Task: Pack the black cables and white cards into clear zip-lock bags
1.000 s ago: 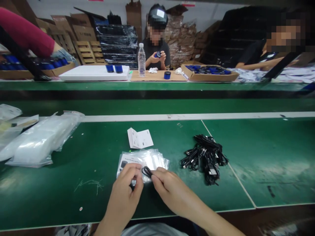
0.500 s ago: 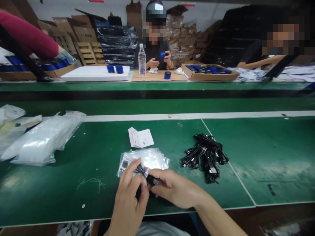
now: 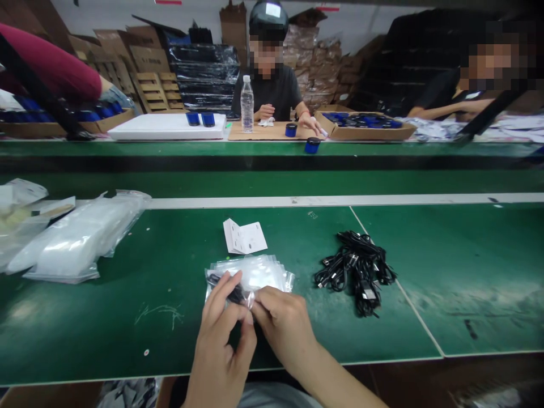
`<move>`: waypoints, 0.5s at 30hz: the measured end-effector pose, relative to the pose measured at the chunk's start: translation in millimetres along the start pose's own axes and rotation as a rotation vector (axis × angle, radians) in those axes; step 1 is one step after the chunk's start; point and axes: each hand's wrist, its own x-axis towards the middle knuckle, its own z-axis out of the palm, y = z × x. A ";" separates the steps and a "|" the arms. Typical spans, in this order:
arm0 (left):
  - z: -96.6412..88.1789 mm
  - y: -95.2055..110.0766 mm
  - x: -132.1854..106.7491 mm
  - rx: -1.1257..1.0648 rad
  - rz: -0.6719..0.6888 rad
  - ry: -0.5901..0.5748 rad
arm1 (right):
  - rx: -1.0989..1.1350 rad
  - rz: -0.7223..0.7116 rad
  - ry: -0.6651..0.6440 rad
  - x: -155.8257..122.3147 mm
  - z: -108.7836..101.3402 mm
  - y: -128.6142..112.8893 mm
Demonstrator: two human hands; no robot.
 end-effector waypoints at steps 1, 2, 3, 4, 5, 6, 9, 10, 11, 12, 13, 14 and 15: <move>-2.7 -2.3 0.3 0.009 -0.010 -0.001 | 0.059 -0.031 -0.061 -0.3 -5.2 -2.9; -5.4 -4.6 0.9 0.019 -0.019 -0.006 | 0.131 -0.062 -0.131 -0.6 -10.9 -6.1; -7.8 -6.7 1.6 0.027 -0.027 -0.013 | 0.205 -0.091 -0.203 -1.0 -16.2 -8.9; -9.8 -8.1 2.6 0.031 -0.037 -0.025 | 0.264 -0.109 -0.261 -1.3 -20.4 -10.9; -11.2 -8.8 3.6 0.028 -0.053 -0.034 | 0.292 -0.118 -0.295 -1.6 -22.8 -11.7; -12.1 -8.6 4.8 0.020 -0.075 -0.038 | 0.283 -0.118 -0.306 -1.7 -23.2 -11.2; -14.6 -4.7 9.0 -0.003 -0.126 -0.061 | 0.135 -0.136 -0.253 -0.8 -15.4 -4.2; -16.7 -3.2 10.7 -0.010 -0.131 -0.080 | 0.093 -0.155 -0.247 -0.2 -11.7 -1.5; -20.0 -2.2 12.3 -0.023 -0.138 -0.097 | 0.076 -0.175 -0.263 0.3 -8.5 0.6; -24.5 -1.7 13.9 -0.051 -0.153 -0.111 | 0.091 -0.186 -0.286 0.5 -6.2 2.3; -30.3 -1.8 15.1 -0.098 -0.185 -0.121 | 0.125 -0.183 -0.308 0.4 -5.0 3.5; -36.9 -2.2 15.9 -0.165 -0.232 -0.129 | 0.167 -0.173 -0.317 0.0 -4.7 4.5; -43.9 -3.0 16.2 -0.249 -0.287 -0.150 | 0.205 -0.163 -0.293 -0.6 -5.2 5.6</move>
